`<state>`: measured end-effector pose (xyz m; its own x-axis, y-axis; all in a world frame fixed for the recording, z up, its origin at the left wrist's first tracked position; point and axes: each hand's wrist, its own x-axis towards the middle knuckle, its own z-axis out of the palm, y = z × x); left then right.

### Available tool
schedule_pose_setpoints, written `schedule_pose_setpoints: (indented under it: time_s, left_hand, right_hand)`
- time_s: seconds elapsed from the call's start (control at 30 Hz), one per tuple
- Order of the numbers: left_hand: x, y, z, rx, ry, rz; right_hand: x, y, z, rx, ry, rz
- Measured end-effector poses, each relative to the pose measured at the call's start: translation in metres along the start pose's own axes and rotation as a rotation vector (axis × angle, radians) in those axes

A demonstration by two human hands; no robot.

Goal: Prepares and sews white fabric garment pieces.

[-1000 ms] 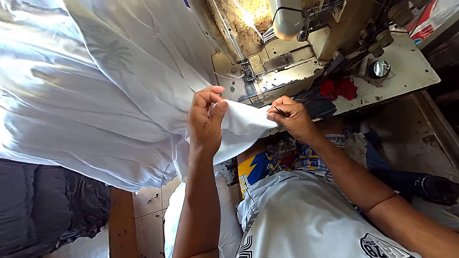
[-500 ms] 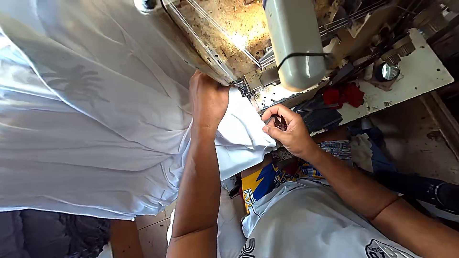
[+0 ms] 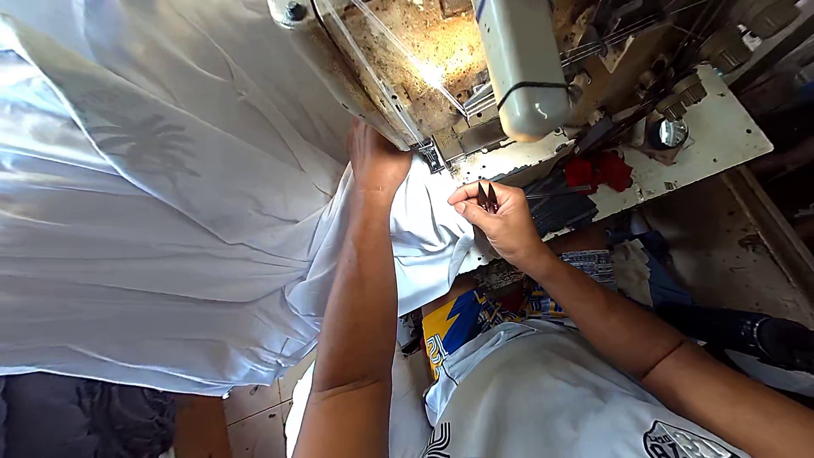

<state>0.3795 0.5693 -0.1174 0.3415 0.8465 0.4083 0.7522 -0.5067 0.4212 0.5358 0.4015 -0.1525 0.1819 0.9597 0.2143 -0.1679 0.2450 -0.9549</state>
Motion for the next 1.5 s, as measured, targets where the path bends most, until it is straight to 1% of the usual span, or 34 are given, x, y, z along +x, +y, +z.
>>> schedule_pose_setpoints:
  time_s: [0.1,0.17,0.23,0.27,0.3,0.37,0.43,0.47,0.5,0.57,0.63,0.7,0.8,0.9,1.0,1.07,1.13,1.2,1.27,1.3,1.33,1.37,1.4,1.43,1.47,1.5]
  left_hand:
    - [-0.002,0.005,-0.010,-0.039,0.002,0.035]
    - [-0.015,0.013,-0.023,-0.080,0.080,0.014]
    - [-0.049,0.009,-0.036,-0.139,0.211,0.041]
    - [-0.074,0.004,-0.043,-0.132,0.243,0.058]
    - [-0.103,-0.004,-0.047,-0.070,0.238,0.041]
    - [-0.154,-0.028,-0.047,0.070,0.161,-0.047]
    - [-0.186,-0.050,-0.052,0.137,0.082,-0.181]
    - [-0.195,-0.055,-0.061,0.120,0.077,-0.250]
    - [-0.197,-0.055,-0.072,0.058,0.101,-0.304]
    - [-0.190,-0.040,-0.100,-0.211,0.169,-0.347]
    - [-0.175,-0.024,-0.121,-0.577,0.232,-0.252]
    - [-0.160,-0.001,-0.137,-0.772,0.249,-0.140]
    - [-0.140,0.030,-0.150,-0.832,0.243,0.006]
    - [-0.126,0.052,-0.148,-0.882,0.274,0.134]
    - [-0.119,0.073,-0.144,-0.936,0.330,0.183]
    - [-0.118,0.079,-0.148,-0.960,0.385,0.201]
    - [-0.121,0.073,-0.161,-0.916,0.430,0.219]
    - [-0.128,0.063,-0.177,-0.829,0.402,0.223]
    - [-0.137,0.054,-0.187,-0.734,0.297,0.170]
    - [-0.141,0.050,-0.189,-0.700,0.225,0.120]
    - [-0.143,0.044,-0.188,-0.652,0.154,0.052]
    - [-0.145,0.035,-0.186,-0.552,0.091,-0.025]
    - [-0.145,0.022,-0.182,-0.362,0.036,-0.102]
    - [-0.146,0.009,-0.176,-0.134,-0.015,-0.178]
    - [-0.146,-0.001,-0.169,0.016,-0.055,-0.230]
    - [-0.146,-0.007,-0.159,0.068,-0.065,-0.236]
  right_hand:
    - [-0.006,-0.004,0.001,-0.113,-0.024,-0.024]
    - [-0.015,-0.006,-0.007,-0.189,-0.060,-0.032]
    - [-0.027,-0.004,-0.024,-0.225,-0.077,-0.023]
    - [-0.033,-0.001,-0.034,-0.215,-0.069,0.007]
    - [-0.038,0.000,-0.044,-0.189,-0.063,0.056]
    - [-0.045,0.002,-0.064,-0.136,-0.071,0.119]
    - [-0.046,0.000,-0.072,-0.110,-0.096,0.117]
    - [-0.046,-0.002,-0.070,-0.097,-0.126,0.105]
    - [-0.043,-0.004,-0.066,-0.083,-0.170,0.082]
    - [-0.040,-0.011,-0.051,-0.094,-0.274,0.036]
    - [-0.037,-0.015,-0.031,-0.090,-0.366,-0.008]
    - [-0.032,-0.017,-0.010,-0.087,-0.432,-0.071]
    - [-0.024,-0.023,0.021,-0.046,-0.533,-0.127]
    - [-0.024,-0.024,0.047,0.085,-0.643,-0.065]
    - [-0.036,-0.002,0.060,0.136,-0.592,0.042]
    - [-0.044,0.014,0.053,0.136,-0.573,0.071]
    - [-0.048,0.014,0.033,0.138,-0.642,0.041]
    - [-0.046,0.000,0.006,0.140,-0.824,-0.103]
    - [-0.039,-0.019,-0.016,0.214,-1.007,-0.251]
    - [-0.035,-0.024,-0.022,0.295,-1.061,-0.260]
    - [-0.031,-0.024,-0.026,0.299,-1.068,-0.239]
    - [-0.026,-0.020,-0.029,0.228,-1.034,-0.178]
    - [-0.023,-0.014,-0.029,0.134,-0.954,-0.049]
    - [-0.022,-0.008,-0.024,0.062,-0.837,0.127]
    - [-0.020,-0.002,-0.018,0.012,-0.735,0.283]
    - [-0.018,0.001,-0.013,-0.019,-0.667,0.385]
